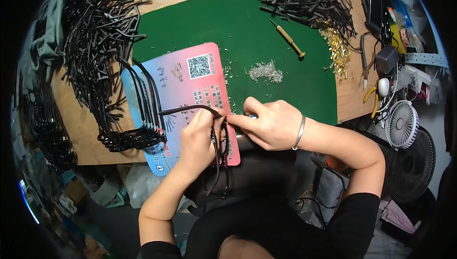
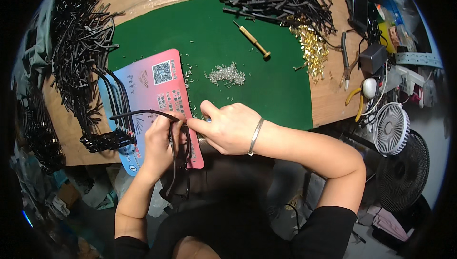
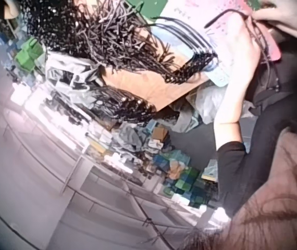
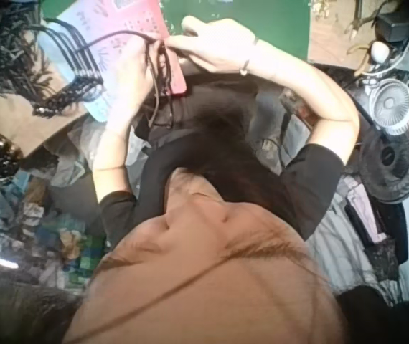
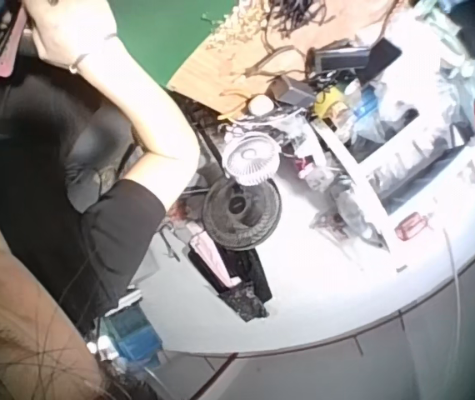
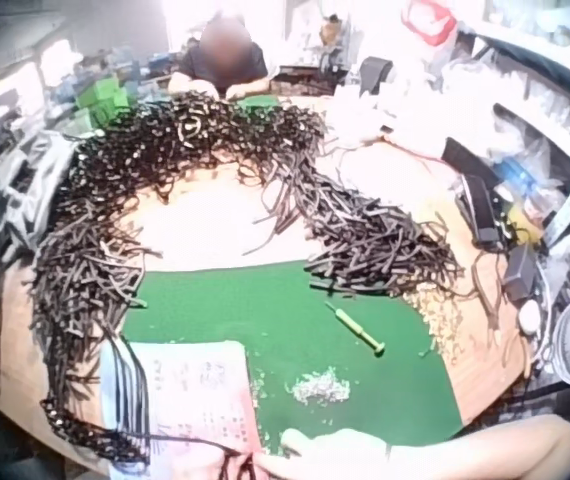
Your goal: The person assembles eyeglasses by inserting small metal components into the frame arms using a small tool. They repeatedly pick up parts from the table, insert them into the frame, and place the assembled glasses back on the table.
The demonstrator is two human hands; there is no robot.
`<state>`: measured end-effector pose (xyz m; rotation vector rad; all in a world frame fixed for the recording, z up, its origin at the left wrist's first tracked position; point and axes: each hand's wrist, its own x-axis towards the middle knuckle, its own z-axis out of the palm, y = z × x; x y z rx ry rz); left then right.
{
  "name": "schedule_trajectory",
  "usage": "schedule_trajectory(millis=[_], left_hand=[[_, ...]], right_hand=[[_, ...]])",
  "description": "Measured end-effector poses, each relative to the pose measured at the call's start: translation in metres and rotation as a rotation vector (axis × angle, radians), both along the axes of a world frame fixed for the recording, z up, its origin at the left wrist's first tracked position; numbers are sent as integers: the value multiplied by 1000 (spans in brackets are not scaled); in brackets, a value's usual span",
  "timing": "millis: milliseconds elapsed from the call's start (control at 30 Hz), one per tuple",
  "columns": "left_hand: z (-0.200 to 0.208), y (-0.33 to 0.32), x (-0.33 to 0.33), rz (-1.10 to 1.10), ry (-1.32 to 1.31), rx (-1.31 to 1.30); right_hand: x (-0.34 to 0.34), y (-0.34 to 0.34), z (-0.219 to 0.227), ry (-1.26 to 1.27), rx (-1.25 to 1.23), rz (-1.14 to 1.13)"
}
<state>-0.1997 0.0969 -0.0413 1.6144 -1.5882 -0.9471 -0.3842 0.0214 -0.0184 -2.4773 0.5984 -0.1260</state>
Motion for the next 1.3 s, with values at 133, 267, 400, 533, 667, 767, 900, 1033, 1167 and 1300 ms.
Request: schedule_trajectory(millis=[133,267,400,533,667,767,900,1033,1167,1300], left_hand=[[-3,1,-1,14,-2,-26],[-6,2,-2,21,4,-69],[-8,3,-3,8,-24,-80],[-6,-1,-4,11,-47,-110],[-12,7,-6,66,18,-193],[2,-10,2,205,-68,-237],[-8,-32,2,252,-170,-280],[5,-7,15,224,20,-300],[23,11,34,77,-221,-219],[41,28,27,288,453,285]], right_hand=[[-1,-2,-4,-16,45,5],[2,-5,-5,-12,54,17],[1,-3,-7,-13,57,1],[0,-3,-5,-11,-11,7],[-3,6,1,-4,-43,-62],[-15,6,15,14,-18,-189],[-6,10,8,136,-85,-225],[-20,13,20,150,60,-302],[-15,4,18,113,41,-252],[-7,14,4,73,-114,-322]])
